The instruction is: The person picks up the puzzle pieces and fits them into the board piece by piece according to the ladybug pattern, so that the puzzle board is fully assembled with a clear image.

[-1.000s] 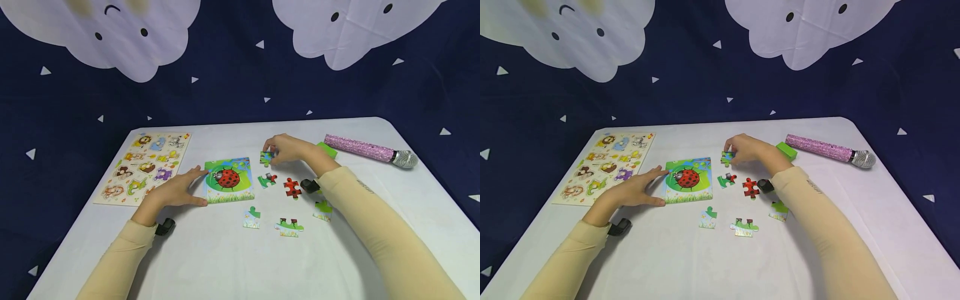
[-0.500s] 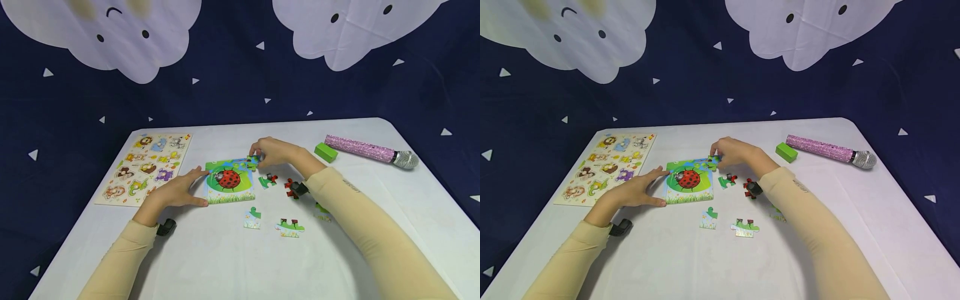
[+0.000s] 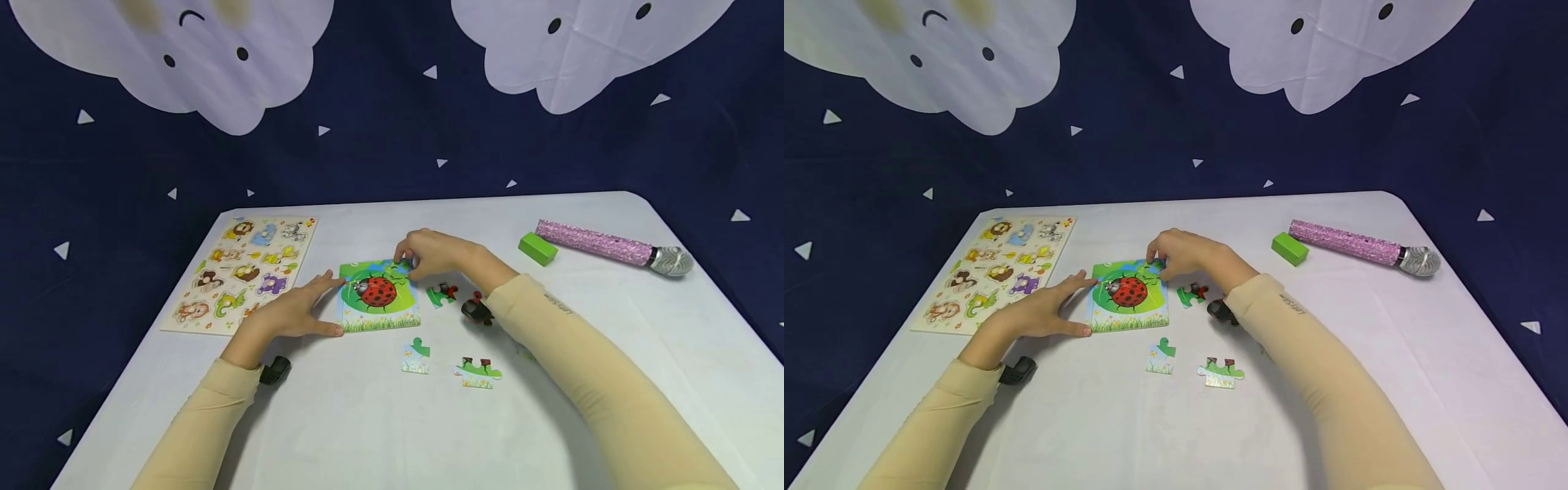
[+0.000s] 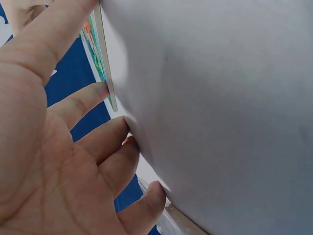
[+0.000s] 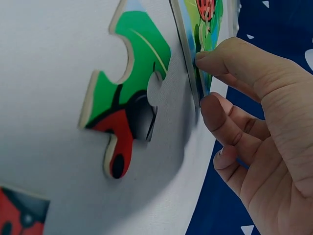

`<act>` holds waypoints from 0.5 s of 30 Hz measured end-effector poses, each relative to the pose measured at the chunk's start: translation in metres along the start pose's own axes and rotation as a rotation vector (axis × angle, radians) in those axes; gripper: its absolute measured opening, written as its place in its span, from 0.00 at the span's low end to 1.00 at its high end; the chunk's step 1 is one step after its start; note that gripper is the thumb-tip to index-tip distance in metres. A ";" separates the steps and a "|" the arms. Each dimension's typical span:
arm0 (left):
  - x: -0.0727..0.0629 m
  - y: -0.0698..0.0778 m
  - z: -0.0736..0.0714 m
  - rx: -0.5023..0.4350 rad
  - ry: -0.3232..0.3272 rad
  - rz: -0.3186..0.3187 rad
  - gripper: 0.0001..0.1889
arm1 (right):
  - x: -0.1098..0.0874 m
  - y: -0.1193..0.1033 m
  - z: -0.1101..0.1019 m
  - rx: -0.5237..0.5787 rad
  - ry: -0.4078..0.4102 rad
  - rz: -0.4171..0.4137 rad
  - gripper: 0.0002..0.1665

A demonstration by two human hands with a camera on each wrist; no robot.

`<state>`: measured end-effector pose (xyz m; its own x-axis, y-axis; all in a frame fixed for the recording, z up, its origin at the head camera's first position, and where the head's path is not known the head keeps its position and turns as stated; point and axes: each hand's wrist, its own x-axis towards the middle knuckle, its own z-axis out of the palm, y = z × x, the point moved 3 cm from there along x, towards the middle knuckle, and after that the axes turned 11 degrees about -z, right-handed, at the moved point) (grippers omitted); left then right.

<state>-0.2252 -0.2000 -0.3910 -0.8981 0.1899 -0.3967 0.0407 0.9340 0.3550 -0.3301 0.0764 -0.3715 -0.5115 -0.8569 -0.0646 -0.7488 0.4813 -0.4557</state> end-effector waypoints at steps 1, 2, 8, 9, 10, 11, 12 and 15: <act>0.000 0.000 0.000 0.001 -0.001 -0.002 0.55 | 0.000 -0.001 0.000 -0.001 -0.002 -0.001 0.23; 0.000 0.000 0.000 0.002 -0.002 -0.001 0.55 | 0.000 -0.002 0.000 0.000 -0.004 -0.003 0.23; 0.000 0.001 -0.001 -0.003 -0.005 0.002 0.55 | 0.003 -0.005 0.002 -0.003 -0.006 -0.027 0.21; -0.001 0.002 -0.002 -0.004 -0.008 0.000 0.55 | 0.004 -0.006 0.002 -0.004 -0.007 -0.033 0.20; -0.001 0.002 -0.002 -0.004 -0.009 -0.002 0.55 | 0.005 -0.006 0.002 -0.005 -0.007 -0.038 0.20; -0.002 0.002 -0.002 -0.004 -0.011 -0.002 0.55 | 0.005 -0.007 0.002 -0.008 -0.007 -0.042 0.20; -0.002 0.002 -0.002 -0.002 -0.012 -0.001 0.55 | 0.006 -0.007 0.002 -0.009 -0.009 -0.043 0.20; -0.002 0.002 -0.003 0.000 -0.014 0.003 0.55 | 0.008 -0.008 0.001 -0.023 -0.013 -0.045 0.19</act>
<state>-0.2246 -0.1994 -0.3875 -0.8919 0.1968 -0.4072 0.0434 0.9334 0.3562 -0.3279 0.0656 -0.3693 -0.4716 -0.8800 -0.0566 -0.7804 0.4464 -0.4379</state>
